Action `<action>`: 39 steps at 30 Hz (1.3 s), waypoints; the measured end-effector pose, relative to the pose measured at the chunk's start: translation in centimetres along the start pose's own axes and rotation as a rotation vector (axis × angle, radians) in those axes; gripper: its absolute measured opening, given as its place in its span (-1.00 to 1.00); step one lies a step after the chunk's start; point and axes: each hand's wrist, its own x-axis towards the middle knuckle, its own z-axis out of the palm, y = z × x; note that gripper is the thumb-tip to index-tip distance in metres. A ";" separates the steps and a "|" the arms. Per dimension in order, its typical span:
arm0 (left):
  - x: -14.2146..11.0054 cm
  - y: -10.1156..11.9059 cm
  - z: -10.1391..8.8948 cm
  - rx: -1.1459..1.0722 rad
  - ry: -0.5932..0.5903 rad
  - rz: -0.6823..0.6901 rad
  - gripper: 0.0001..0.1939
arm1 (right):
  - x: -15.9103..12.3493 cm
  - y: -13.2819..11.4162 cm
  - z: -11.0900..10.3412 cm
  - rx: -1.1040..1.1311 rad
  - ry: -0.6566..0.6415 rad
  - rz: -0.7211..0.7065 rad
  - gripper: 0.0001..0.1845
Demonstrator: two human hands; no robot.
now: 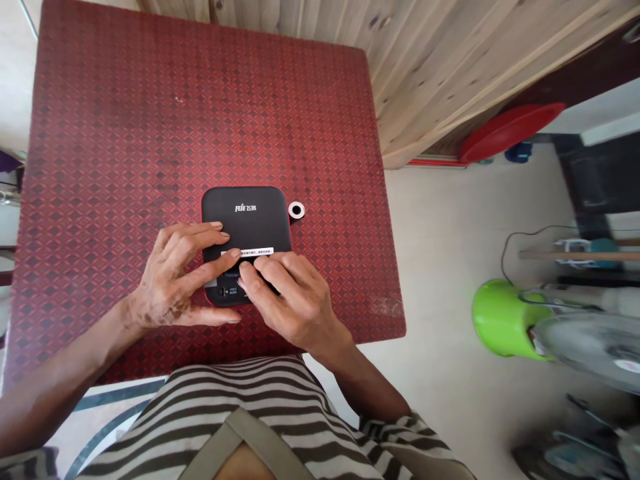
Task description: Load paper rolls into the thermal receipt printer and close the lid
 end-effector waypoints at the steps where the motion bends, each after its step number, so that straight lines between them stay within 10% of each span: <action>1: 0.0 0.0 0.0 0.003 0.001 -0.003 -0.19 | -0.1 0.1 0.0 0.012 -0.003 0.005 -0.87; 9: -0.5 0.8 -0.3 -0.057 -0.067 -0.128 -0.19 | -1.6 1.2 -0.2 0.165 0.150 0.140 -0.61; 16: -4.5 2.9 0.6 0.022 0.203 -0.350 -0.07 | -6.3 -0.2 2.4 0.476 0.275 0.759 -0.80; 19: -6.3 3.4 1.8 -0.036 0.086 -0.464 0.08 | -7.2 -1.1 4.4 0.601 0.196 0.907 -0.76; 24: -6.8 3.4 2.8 -0.081 -0.083 -0.507 0.15 | -6.8 -1.2 6.0 0.535 0.177 0.825 -0.84; 32: -6.9 3.9 2.4 0.082 0.188 -0.284 -0.05 | -6.9 -1.0 6.1 0.493 0.152 0.828 -0.82; 39: -6.5 3.9 2.6 0.090 0.180 -0.241 -0.32 | -6.8 -1.0 6.3 0.510 0.192 0.811 -0.83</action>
